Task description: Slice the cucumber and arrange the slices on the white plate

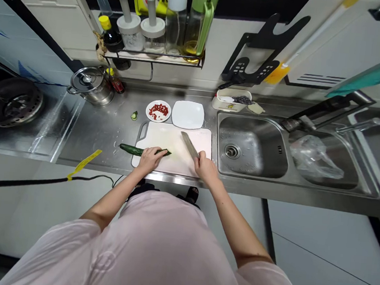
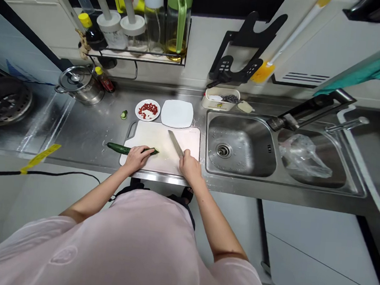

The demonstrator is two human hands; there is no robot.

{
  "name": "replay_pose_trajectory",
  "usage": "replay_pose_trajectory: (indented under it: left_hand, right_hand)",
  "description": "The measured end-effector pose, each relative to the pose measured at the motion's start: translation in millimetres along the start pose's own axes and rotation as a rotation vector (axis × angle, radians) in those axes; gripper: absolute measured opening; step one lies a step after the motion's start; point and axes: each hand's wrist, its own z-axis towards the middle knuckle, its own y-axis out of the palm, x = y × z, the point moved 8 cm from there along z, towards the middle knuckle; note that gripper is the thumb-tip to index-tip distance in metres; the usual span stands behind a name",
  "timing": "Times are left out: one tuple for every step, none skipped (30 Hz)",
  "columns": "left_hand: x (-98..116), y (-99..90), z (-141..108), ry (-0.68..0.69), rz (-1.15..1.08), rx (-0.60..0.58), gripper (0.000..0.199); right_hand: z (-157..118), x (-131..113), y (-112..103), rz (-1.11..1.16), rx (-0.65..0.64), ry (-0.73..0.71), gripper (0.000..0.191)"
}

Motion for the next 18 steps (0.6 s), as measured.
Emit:
replay_pose_trajectory:
  left_hand:
    - [0,0.6,0,-0.001,0.000,0.004,0.038]
    - [0,1.1,0,-0.002,0.001,0.009,0.038]
    - [-1,1.5,0,0.000,0.001,0.014,0.038]
    - [-1,1.8,0,0.003,0.001,0.022,0.037]
    - [0,2.1,0,0.007,0.000,0.031,0.037]
    - [-1,2.3,0,0.008,0.000,0.042,0.036]
    - [-1,2.7,0,0.007,0.000,0.051,0.035]
    - [-2,3.2,0,0.003,0.001,0.060,0.034]
    - [-2,3.9,1,-0.002,0.003,0.066,0.034]
    - [-3,4.9,1,-0.007,0.006,0.070,0.033]
    - [-3,5.9,1,-0.012,0.010,0.070,0.033]
    - [-4,7.0,2,-0.015,0.015,0.068,0.033]
    - [-4,8.0,2,-0.017,0.020,0.064,0.033]
    - [-4,9.0,2,-0.020,0.025,0.058,0.033]
    - [-4,9.8,2,-0.024,0.029,0.050,0.033]
    - [-5,10.6,2,-0.029,0.032,0.040,0.034]
    - [-5,11.2,3,-0.033,0.035,0.030,0.034]
    - [-5,11.7,3,-0.037,0.036,0.021,0.034]
  right_hand:
    - [-3,-7,0,-0.028,-0.009,-0.041,0.030]
    - [-5,-13,0,-0.058,-0.024,-0.081,0.029]
    - [-8,-20,1,-0.087,-0.043,-0.121,0.029]
    - [-10,-25,3,-0.117,-0.063,-0.157,0.029]
    - [-11,-30,5,-0.144,-0.080,-0.186,0.029]
    - [-13,-35,6,-0.167,-0.093,-0.209,0.029]
    - [-13,-38,8,-0.186,-0.102,-0.223,0.030]
    - [-14,-41,9,-0.199,-0.106,-0.231,0.030]
    - [-14,-44,9,-0.207,-0.107,-0.236,0.029]
    - [-14,-46,10,-0.210,-0.109,-0.239,0.029]
    - [-14,-49,11,-0.211,-0.113,-0.241,0.029]
    - [-14,-51,11,-0.210,-0.117,-0.244,0.029]
    - [-15,-53,12,-0.208,-0.123,-0.248,0.028]
    - [-16,-55,12,-0.206,-0.129,-0.251,0.028]
    - [-17,-57,13,-0.206,-0.137,-0.254,0.027]
    - [-18,-58,13,-0.207,-0.146,-0.257,0.027]
    - [-19,-60,13,-0.210,-0.156,-0.260,0.026]
    - [-20,-61,14,-0.215,-0.168,-0.263,0.026]
